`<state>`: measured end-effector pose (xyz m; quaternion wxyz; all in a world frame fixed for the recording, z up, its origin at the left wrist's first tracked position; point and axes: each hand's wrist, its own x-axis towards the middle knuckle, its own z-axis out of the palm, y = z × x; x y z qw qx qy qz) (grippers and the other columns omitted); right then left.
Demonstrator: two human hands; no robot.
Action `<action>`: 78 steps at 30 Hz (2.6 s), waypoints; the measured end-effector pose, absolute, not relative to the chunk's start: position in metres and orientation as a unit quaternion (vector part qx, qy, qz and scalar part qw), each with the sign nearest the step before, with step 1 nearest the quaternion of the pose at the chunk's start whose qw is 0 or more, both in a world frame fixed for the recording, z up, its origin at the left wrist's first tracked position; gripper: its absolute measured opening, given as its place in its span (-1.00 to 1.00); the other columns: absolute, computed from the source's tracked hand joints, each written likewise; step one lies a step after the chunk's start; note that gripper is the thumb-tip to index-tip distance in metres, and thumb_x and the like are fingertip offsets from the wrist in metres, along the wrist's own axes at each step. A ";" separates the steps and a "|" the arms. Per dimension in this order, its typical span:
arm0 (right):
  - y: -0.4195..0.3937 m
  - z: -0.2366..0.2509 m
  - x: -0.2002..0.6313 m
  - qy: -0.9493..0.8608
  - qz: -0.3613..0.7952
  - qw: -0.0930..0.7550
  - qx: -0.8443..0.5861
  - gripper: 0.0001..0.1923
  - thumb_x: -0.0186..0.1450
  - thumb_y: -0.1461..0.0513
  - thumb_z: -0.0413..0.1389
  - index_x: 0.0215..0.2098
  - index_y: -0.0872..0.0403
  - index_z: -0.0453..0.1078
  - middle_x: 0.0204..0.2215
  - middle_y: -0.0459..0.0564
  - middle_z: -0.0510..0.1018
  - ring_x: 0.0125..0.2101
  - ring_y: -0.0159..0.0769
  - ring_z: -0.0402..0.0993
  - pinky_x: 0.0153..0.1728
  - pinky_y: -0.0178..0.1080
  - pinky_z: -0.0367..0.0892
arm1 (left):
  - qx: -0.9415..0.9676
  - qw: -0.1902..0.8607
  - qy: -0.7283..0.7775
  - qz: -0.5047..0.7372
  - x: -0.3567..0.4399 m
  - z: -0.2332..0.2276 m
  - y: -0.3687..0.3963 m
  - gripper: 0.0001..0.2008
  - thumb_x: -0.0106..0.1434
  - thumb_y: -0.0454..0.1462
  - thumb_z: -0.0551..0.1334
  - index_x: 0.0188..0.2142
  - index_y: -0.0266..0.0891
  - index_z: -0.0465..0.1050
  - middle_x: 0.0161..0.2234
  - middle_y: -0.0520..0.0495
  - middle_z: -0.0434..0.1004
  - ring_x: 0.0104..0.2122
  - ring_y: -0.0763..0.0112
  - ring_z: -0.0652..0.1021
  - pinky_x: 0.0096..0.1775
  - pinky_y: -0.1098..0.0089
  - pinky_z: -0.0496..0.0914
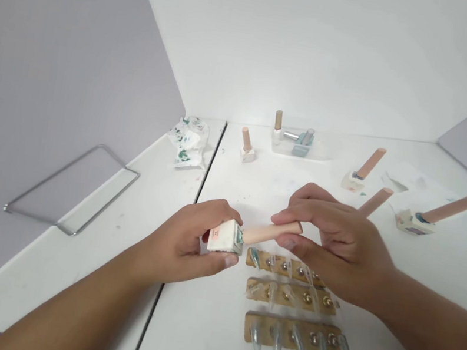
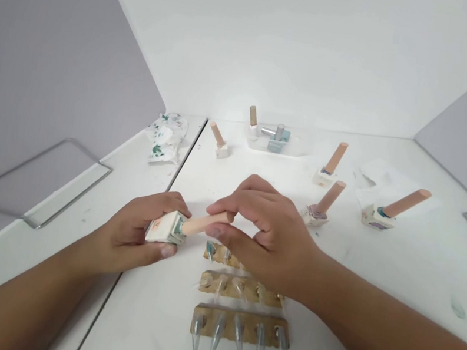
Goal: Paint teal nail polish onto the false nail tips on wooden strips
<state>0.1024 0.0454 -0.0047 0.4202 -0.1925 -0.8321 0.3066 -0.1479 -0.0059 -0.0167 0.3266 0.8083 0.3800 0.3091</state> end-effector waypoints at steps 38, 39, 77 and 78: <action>0.064 -0.001 0.121 -0.895 0.290 0.264 -0.212 -0.90 0.33 0.29 0.10 -0.34 0.05 0.44 -0.55 -0.14 0.45 -0.41 -0.39 0.35 -0.48 -0.36 0.27 | 0.762 0.389 0.482 0.187 -0.170 -0.018 0.006 -0.81 0.37 -0.11 0.19 -0.12 -0.12 0.38 -0.37 0.09 0.37 -0.44 0.49 0.34 -0.41 0.46 0.25; 0.063 -0.001 0.120 -0.901 0.284 0.259 -0.202 -0.90 0.32 0.31 0.10 -0.36 0.06 0.43 -0.57 -0.14 0.44 -0.40 -0.38 0.35 -0.47 -0.36 0.27 | 0.763 0.389 0.482 0.187 -0.170 -0.018 0.006 -0.81 0.37 -0.10 0.19 -0.12 -0.13 0.38 -0.37 0.08 0.37 -0.44 0.49 0.35 -0.41 0.46 0.25; 0.056 0.007 0.116 -0.912 0.281 0.215 -0.208 -0.89 0.25 0.34 0.12 -0.43 0.05 0.38 -0.58 -0.12 0.43 -0.38 -0.33 0.34 -0.47 -0.32 0.24 | 0.787 0.354 0.470 0.188 -0.170 -0.015 0.006 -0.82 0.36 -0.12 0.19 -0.13 -0.13 0.39 -0.39 0.10 0.37 -0.46 0.50 0.34 -0.42 0.48 0.26; 0.056 0.008 0.117 -0.912 0.280 0.215 -0.210 -0.89 0.24 0.35 0.12 -0.43 0.05 0.38 -0.58 -0.13 0.43 -0.38 -0.33 0.34 -0.47 -0.32 0.24 | 0.787 0.352 0.470 0.187 -0.170 -0.014 0.006 -0.82 0.36 -0.12 0.19 -0.13 -0.13 0.39 -0.39 0.09 0.37 -0.46 0.50 0.34 -0.42 0.48 0.26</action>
